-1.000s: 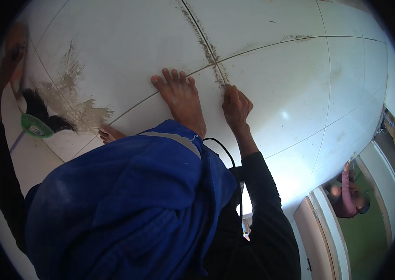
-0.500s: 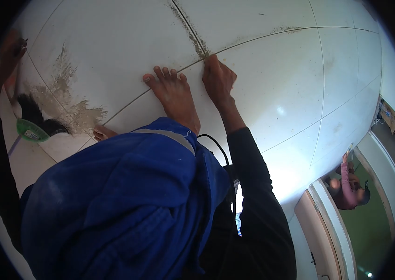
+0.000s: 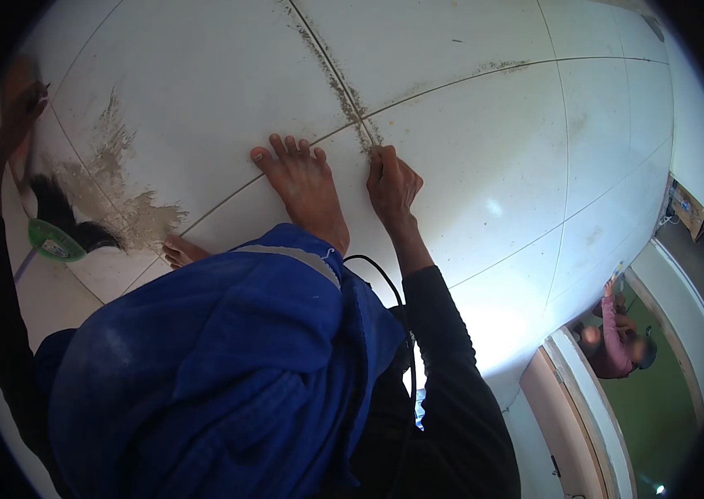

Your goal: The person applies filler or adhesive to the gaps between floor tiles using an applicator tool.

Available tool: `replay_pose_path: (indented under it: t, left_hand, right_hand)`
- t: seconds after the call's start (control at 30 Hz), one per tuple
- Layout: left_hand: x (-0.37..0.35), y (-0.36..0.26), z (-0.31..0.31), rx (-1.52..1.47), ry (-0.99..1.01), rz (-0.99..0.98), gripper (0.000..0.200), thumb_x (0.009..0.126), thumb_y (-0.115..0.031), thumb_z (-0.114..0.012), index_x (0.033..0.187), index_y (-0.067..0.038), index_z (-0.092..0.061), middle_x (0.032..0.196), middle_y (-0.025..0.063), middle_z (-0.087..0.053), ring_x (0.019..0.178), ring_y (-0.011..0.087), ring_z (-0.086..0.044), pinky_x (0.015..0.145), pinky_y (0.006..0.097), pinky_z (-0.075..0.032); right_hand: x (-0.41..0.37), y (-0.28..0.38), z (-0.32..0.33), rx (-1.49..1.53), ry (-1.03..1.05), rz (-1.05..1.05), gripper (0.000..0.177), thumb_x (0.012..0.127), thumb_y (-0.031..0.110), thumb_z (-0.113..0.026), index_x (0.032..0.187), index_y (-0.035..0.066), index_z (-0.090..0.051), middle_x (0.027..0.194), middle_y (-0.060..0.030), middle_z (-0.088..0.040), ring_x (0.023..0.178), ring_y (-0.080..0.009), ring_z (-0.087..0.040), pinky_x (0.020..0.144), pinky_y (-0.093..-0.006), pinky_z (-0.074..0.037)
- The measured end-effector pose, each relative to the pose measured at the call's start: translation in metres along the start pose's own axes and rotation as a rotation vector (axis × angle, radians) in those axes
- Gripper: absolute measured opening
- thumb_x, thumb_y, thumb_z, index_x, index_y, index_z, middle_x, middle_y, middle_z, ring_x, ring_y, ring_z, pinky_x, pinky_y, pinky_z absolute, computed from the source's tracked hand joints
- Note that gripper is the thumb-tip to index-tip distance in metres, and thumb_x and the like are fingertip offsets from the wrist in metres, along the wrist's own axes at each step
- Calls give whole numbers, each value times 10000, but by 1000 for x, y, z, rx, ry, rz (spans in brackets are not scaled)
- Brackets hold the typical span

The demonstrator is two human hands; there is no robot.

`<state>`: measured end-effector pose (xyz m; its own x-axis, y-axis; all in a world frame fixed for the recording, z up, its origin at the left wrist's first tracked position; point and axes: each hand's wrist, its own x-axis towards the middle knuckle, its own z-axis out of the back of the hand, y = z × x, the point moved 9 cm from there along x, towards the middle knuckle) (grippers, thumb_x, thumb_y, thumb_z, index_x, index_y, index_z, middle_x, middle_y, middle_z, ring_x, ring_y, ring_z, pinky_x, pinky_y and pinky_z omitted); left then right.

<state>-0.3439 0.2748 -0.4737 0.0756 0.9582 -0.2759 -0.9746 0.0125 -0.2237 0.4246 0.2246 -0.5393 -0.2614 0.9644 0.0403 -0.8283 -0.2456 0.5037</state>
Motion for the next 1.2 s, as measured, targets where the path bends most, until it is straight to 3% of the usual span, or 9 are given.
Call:
replay_pose_path:
  t: [0.17,0.37,0.57,0.67,0.73,0.87,0.97,1.03,1.2]
  left_hand:
    - [16,-23,-1,-21,90,58,277,1011,-124,-688,1263,-26,-629,1022,43,-694,853,86,-617,825,269,-518]
    - [-16,-56,27,-113,-247,-115,268,1010,-121,-686,1254,-27,-628,976,38,-682,812,93,-600,797,278,-516]
    - [-14,-51,4,109,174,139,316,1024,-137,-671,1305,-1,-618,1053,84,-722,879,113,-658,855,290,-539]
    - [-16,-54,39,-20,-183,4,282,1018,-133,-672,1259,5,-622,1021,77,-708,810,114,-611,794,300,-518]
    - [-10,-68,33,-2,-31,93,348,1015,-110,-678,1336,2,-602,1129,117,-725,1021,160,-699,915,314,-553]
    - [-3,-75,7,82,218,153,334,1020,-106,-667,1330,3,-605,1165,124,-725,1052,190,-705,950,335,-550]
    - [-5,-67,13,94,151,87,323,1020,-152,-681,1303,-10,-619,1080,122,-733,926,153,-693,884,313,-561]
    - [-16,-83,42,19,-195,-82,273,1002,-128,-689,1228,6,-615,940,69,-669,779,122,-574,751,296,-502]
    - [-16,-73,23,-48,-59,2,252,996,-108,-680,1215,2,-619,949,79,-680,806,127,-615,755,294,-504]
  right_hand:
    - [31,17,-13,-23,0,55,102,1010,134,-641,929,99,-590,667,-107,-657,561,-332,-654,503,-440,-465]
    - [0,2,1,-40,23,87,74,986,104,-646,942,117,-588,692,-86,-668,593,-305,-667,513,-440,-476]
    - [34,17,-11,-22,-8,109,102,959,74,-656,913,112,-572,673,-78,-638,611,-297,-667,523,-428,-486]
    - [-21,-5,10,-26,19,69,118,949,61,-663,893,101,-568,683,-83,-641,594,-303,-655,526,-420,-494]
    - [-18,-14,9,-27,52,42,125,945,57,-667,886,97,-564,689,-85,-644,587,-306,-650,525,-420,-495]
    - [24,11,-3,-23,10,137,66,963,76,-655,932,96,-601,680,-91,-646,582,-312,-653,518,-422,-492]
    - [12,13,1,9,23,97,58,994,109,-640,951,92,-605,649,-105,-634,573,-322,-656,517,-433,-492]
    - [-6,-5,6,56,49,-22,100,1004,116,-633,927,92,-574,631,-121,-630,558,-337,-655,516,-452,-484]
    - [-2,-8,2,68,75,-45,92,1022,138,-625,949,86,-608,656,-139,-671,568,-352,-669,537,-477,-479]
